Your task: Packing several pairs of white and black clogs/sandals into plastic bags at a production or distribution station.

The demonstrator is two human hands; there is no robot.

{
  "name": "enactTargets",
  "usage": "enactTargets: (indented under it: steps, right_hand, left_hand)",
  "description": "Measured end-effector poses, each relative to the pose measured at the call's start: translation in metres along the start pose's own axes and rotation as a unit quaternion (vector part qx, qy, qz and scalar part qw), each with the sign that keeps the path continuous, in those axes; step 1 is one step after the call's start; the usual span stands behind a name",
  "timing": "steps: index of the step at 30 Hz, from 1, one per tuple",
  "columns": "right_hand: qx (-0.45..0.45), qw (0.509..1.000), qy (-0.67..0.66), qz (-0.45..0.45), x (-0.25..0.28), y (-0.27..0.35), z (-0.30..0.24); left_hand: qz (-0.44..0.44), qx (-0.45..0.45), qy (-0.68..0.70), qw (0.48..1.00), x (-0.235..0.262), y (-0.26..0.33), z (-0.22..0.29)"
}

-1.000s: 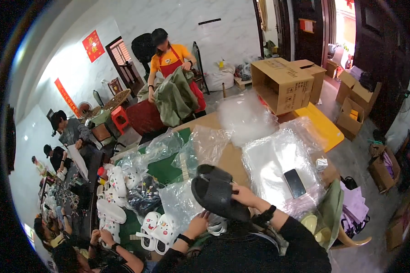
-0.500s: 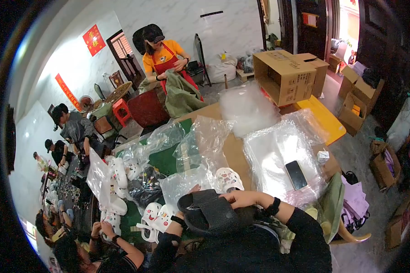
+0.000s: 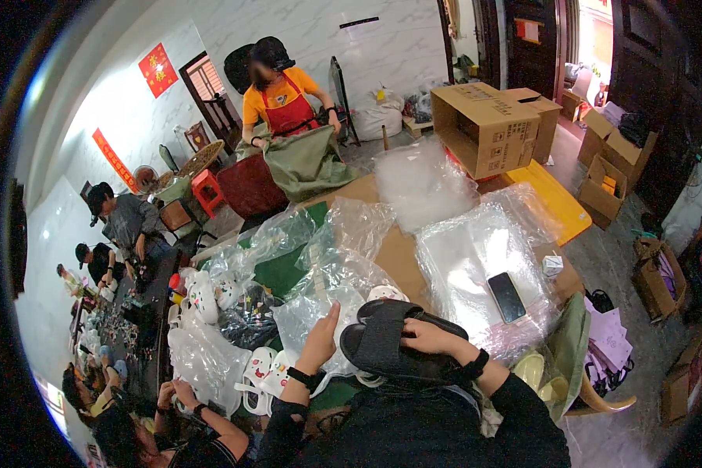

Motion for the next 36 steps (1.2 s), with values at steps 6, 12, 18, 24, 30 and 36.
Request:
enactTargets:
  steps: [6,12,18,24,30,36]
  right_hand:
    - [-0.048,0.981,0.144,0.119,-0.008,0.000,0.002]
    - [-0.078,0.973,0.178,0.121,-0.003,-0.002,-0.007]
    - [-0.040,0.960,0.220,0.170,-0.016,-0.004,0.008]
    - [-0.069,0.953,0.238,0.171,-0.022,-0.008,0.001]
    - [-0.033,0.941,0.260,0.215,-0.030,-0.018,-0.014]
    - [0.067,0.927,0.272,0.251,-0.040,-0.029,0.000]
  left_hand:
    - [-0.018,-0.070,-0.073,0.995,-0.004,-0.010,0.026]
    - [-0.015,-0.110,-0.067,0.992,-0.009,-0.003,0.031]
    - [-0.053,-0.089,-0.170,0.980,-0.010,0.007,0.049]
    - [-0.047,-0.078,-0.130,0.987,-0.011,0.005,0.058]
    - [-0.064,-0.109,-0.143,0.982,-0.008,0.001,0.081]
    - [-0.029,-0.171,-0.152,0.973,0.005,0.001,0.101]
Point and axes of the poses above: each hand's wrist, its own y-axis away from the middle knuckle, its own x-axis out of the back of the hand, z = x × y, the point moved 3 cm from there along -y, towards the middle knuckle, and after that the axes turned 1 degree about -x, right-handed, at the moved point
